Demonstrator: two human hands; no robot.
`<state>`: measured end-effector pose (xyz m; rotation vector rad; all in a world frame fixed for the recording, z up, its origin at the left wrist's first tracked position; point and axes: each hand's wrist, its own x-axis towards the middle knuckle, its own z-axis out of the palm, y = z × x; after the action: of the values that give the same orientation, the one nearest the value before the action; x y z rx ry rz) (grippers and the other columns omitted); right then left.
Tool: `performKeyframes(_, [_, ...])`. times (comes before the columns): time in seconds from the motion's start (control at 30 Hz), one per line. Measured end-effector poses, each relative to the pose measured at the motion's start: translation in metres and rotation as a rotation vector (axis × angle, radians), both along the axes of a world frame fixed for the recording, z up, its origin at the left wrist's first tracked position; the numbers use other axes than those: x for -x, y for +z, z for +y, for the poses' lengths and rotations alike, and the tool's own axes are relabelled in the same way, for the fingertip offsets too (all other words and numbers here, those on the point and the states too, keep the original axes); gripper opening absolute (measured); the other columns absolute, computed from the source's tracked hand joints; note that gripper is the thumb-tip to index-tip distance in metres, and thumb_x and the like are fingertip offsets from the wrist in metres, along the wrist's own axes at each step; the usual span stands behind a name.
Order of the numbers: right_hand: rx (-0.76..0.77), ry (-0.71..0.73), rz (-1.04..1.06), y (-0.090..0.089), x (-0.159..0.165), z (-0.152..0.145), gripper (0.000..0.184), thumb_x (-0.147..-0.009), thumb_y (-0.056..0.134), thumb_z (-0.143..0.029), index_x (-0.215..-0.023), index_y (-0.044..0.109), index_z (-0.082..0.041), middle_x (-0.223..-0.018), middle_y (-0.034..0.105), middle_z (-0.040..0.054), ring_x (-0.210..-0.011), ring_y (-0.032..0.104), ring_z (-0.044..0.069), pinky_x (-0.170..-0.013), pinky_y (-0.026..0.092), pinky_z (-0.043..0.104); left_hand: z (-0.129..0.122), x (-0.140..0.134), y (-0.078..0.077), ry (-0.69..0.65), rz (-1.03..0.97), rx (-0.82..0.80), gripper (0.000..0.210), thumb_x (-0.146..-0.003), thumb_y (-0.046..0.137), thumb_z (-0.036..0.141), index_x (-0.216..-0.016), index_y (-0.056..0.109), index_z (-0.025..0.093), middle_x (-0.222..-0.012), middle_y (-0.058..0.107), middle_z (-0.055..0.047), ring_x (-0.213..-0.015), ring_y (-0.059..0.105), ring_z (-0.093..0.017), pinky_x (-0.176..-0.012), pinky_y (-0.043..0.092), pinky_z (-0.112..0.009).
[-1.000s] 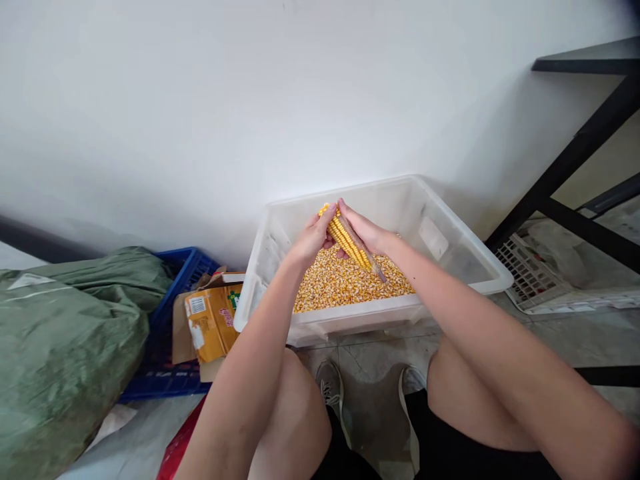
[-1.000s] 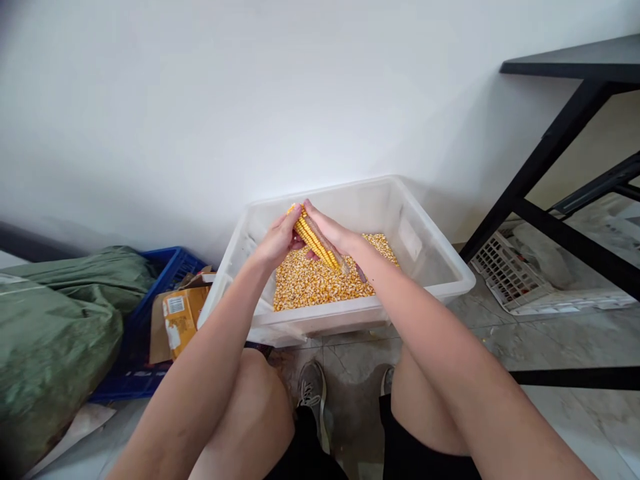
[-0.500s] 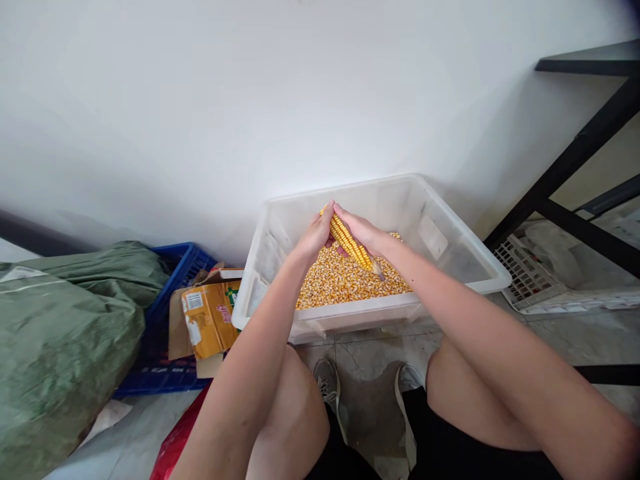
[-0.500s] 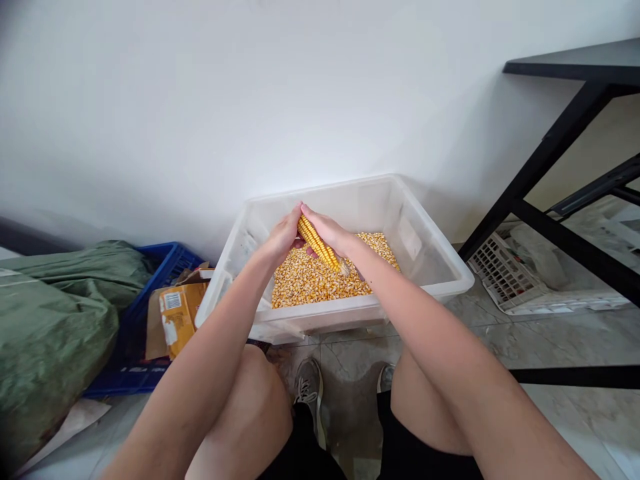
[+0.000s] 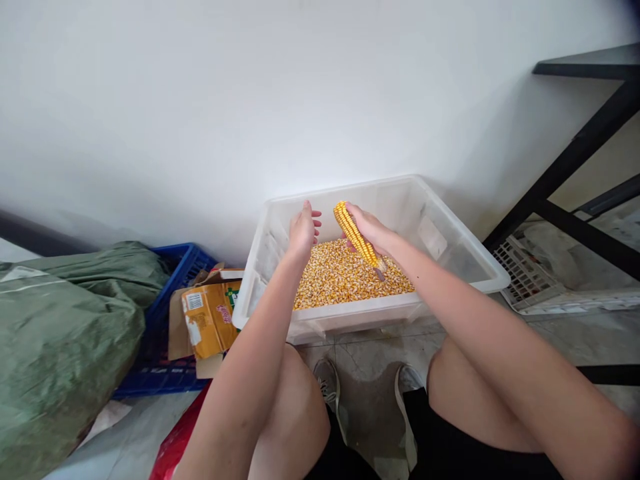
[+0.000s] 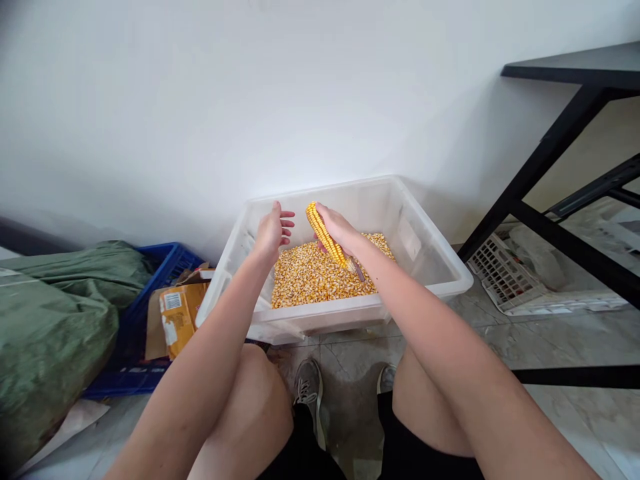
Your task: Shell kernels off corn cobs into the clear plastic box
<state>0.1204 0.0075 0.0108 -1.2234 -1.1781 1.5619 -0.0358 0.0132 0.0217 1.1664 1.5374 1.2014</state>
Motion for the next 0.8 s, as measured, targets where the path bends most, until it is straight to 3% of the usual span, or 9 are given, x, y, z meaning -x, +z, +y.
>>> performKeyframes(0.17, [-0.022, -0.054, -0.015, 0.000, -0.002, 0.002, 0.027, -0.094, 0.040, -0.048, -0.096, 0.050, -0.023, -0.064, 0.058, 0.0014, -0.047, 0.057, 0.017, -0.038, 0.045, 0.026, -0.001, -0.002, 0.000, -0.051, 0.017, 0.006, 0.055, -0.095, 0.033, 0.058, -0.086, 0.065, 0.014, -0.082, 0.058, -0.008, -0.054, 0.045, -0.010, -0.045, 0.032, -0.022])
performKeyframes(0.33, [0.046, -0.067, 0.017, -0.003, -0.003, 0.006, 0.044, -0.091, 0.037, -0.064, -0.093, 0.051, -0.022, -0.062, 0.056, 0.0022, -0.046, 0.055, 0.017, -0.039, 0.046, 0.027, -0.002, -0.003, 0.000, -0.077, 0.029, 0.001, 0.056, -0.095, 0.033, 0.058, -0.083, 0.065, 0.014, -0.082, 0.059, -0.008, -0.054, 0.046, -0.010, -0.045, 0.033, -0.021])
performKeyframes(0.57, [0.011, -0.149, -0.051, -0.007, -0.007, 0.011, 0.038, -0.092, 0.037, -0.056, -0.095, 0.053, -0.022, -0.063, 0.059, 0.0031, -0.046, 0.055, 0.018, -0.040, 0.046, 0.028, -0.006, -0.006, 0.002, -0.122, 0.067, -0.009, 0.055, -0.095, 0.034, 0.057, -0.080, 0.065, 0.014, -0.081, 0.059, -0.009, -0.057, 0.049, -0.011, -0.045, 0.034, -0.021])
performKeyframes(0.8, [0.101, -0.067, 0.044, -0.003, -0.008, 0.010, 0.051, -0.089, 0.036, -0.070, -0.091, 0.055, -0.022, -0.063, 0.057, 0.0031, -0.049, 0.055, 0.017, -0.043, 0.048, 0.028, -0.007, -0.007, 0.002, -0.155, 0.091, -0.019, 0.055, -0.094, 0.034, 0.058, -0.080, 0.066, 0.015, -0.084, 0.061, -0.010, -0.060, 0.052, -0.013, -0.047, 0.037, -0.022])
